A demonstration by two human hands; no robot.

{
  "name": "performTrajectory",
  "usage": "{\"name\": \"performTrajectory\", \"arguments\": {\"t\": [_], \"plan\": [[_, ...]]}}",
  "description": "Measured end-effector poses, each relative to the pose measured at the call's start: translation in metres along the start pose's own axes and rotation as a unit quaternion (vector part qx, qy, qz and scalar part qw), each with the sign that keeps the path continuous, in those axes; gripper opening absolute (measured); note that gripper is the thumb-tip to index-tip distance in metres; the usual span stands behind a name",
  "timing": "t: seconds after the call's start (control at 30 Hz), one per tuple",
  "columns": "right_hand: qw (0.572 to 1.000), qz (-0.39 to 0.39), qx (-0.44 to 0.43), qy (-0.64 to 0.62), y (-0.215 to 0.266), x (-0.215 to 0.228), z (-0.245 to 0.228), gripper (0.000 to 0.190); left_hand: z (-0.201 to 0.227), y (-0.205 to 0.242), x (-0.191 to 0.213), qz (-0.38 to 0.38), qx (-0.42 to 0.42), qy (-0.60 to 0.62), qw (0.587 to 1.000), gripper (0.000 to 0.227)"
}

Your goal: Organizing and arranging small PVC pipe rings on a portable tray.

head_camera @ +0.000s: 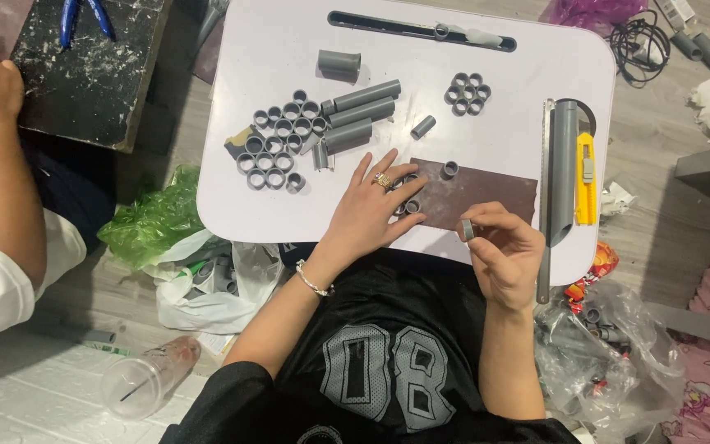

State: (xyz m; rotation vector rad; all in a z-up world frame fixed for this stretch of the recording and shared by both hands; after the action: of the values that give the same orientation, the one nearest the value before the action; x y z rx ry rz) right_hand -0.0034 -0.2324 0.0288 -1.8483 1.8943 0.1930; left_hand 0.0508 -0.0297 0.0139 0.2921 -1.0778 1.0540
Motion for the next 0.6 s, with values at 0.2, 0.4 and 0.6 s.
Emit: {"name": "performTrajectory", "arguments": {"t": [0.2,0.4,0.6], "plan": [[0.995,0.003,0.007,0.101,-0.003,0.0,-0.003,0.028,-0.003,0.001,-0.005,0.006,-0.013,-0.004,1.0,0.057],[0.79,-0.019,0.143,0.596,-0.026,-0.017,-0.009,0.019,0.0,-0.001,-0.003,0.0,-0.008,-0.013,1.0,0.058],[0.742,-0.031,0.111,0.66,-0.025,-0.021,0.001,0.009,0.008,-0.003,0.004,-0.014,-0.001,-0.021,1.0,0.057]]}}
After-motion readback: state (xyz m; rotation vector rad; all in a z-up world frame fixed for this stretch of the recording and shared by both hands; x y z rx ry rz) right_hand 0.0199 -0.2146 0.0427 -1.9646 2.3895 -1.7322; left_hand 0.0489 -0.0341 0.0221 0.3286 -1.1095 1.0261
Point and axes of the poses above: each hand's wrist, its own y-axis away from the middle knuckle, its own x-axis out of the back of the hand, z = x × y, the point moved 6 cm from there along -y, towards the middle knuckle, and after that the axes turned 2 degrees about -x, right-handed, at the moved point
